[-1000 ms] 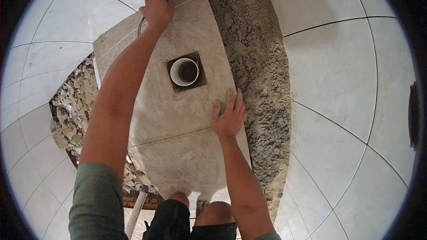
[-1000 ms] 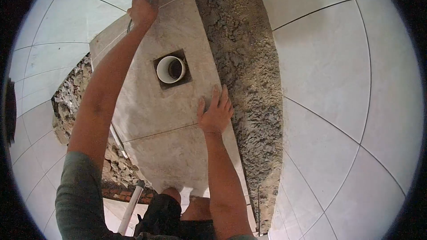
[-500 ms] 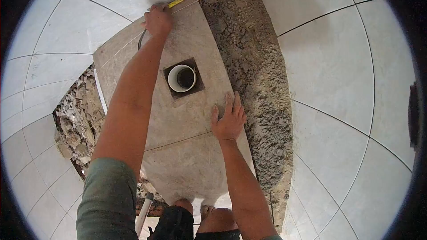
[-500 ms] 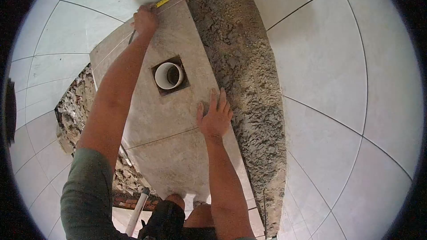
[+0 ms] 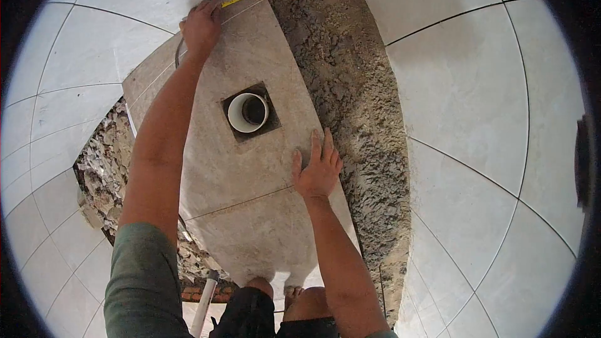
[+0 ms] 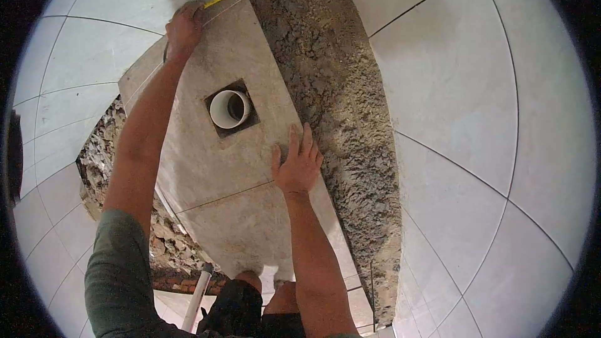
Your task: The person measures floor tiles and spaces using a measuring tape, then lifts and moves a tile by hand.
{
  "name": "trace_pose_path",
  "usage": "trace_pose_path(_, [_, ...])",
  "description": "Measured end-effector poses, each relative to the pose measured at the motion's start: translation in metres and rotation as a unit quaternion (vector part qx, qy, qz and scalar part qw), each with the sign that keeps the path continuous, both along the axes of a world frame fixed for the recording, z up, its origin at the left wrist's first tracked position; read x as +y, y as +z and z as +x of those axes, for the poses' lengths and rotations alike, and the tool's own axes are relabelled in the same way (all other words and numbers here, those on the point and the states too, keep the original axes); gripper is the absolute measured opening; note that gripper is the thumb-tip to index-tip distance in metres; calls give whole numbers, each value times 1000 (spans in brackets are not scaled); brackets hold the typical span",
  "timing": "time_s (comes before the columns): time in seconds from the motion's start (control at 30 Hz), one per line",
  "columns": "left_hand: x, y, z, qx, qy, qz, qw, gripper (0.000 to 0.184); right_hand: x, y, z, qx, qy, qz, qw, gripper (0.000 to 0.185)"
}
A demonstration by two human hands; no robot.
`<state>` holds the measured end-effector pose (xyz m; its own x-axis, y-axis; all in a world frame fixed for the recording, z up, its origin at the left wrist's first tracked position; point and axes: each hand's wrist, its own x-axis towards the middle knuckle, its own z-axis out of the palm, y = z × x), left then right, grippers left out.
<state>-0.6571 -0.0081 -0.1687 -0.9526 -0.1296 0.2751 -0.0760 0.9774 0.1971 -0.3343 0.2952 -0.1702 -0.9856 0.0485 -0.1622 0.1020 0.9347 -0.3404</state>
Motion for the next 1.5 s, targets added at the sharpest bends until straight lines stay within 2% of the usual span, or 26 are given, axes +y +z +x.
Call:
trace_pose_path(0.13, [3,-10,-4,3,22,-14,1000,31,-1,-1,-1,-2,2,3,1000,64])
trace_pose_path(0.27, [10,-22,1,109,-7,-65,992,38,-1,-1,0,5,-1,-11,1000,64])
trace_pose_path(0.33, [55,5,15,159,-4,-96,983,42,-1,1,0,-8,1,-8,1000,64])
trace_pose_path(0.4, [89,21,8,211,-114,-7,971,45,0,0,-1,-11,2,1,1000,64])
trace_pose_path(0.47, [138,15,-7,181,-177,199,947,40,-1,-2,0,-4,3,11,1000,64])
trace_pose_path(0.53, [185,27,-19,-38,-132,350,927,32,-2,-1,-2,-5,3,-3,1000,64])
trace_pose_path(0.57, [209,12,-30,-81,-67,500,860,32,-1,0,-2,-6,2,-9,1000,64])
trace_pose_path(0.6, [229,-2,-43,-121,-2,634,764,32,0,0,-1,-6,5,-2,1000,64])
trace_pose_path(0.7, [261,9,-68,-204,138,682,689,34,0,-5,1,-2,10,8,1000,63])
trace_pose_path(0.77, [271,1,-86,-194,177,706,658,34,0,-6,0,4,9,0,1000,62])
trace_pose_path(0.87, [286,-29,-122,-139,173,740,635,35,2,-4,0,-15,11,-5,1000,63])
trace_pose_path(0.97, [300,-63,-154,-116,158,750,632,37,3,-2,-1,-25,11,-15,1000,63])
trace_pose_path(1.03, [308,-68,-160,-120,144,742,644,38,0,-3,-1,-25,4,-14,1000,62])
trace_pose_path(1.07, [315,-71,-163,-123,158,764,613,39,2,-4,0,-25,2,-13,1000,62])
trace_pose_path(1.2, [318,-14,-152,-124,210,833,496,45,4,1,-3,-59,2,-29,998,58])
trace_pose_path(1.3, [324,2,-157,-97,226,842,480,40,4,5,-4,-63,-6,-45,997,56])
trace_pose_path(1.4, [317,-17,-176,-102,193,857,467,44,4,1,-2,-28,-9,-54,998,57])
trace_pose_path(1.5, [315,-33,-184,-112,172,848,489,33,3,-1,-2,-13,-7,-55,998,61])
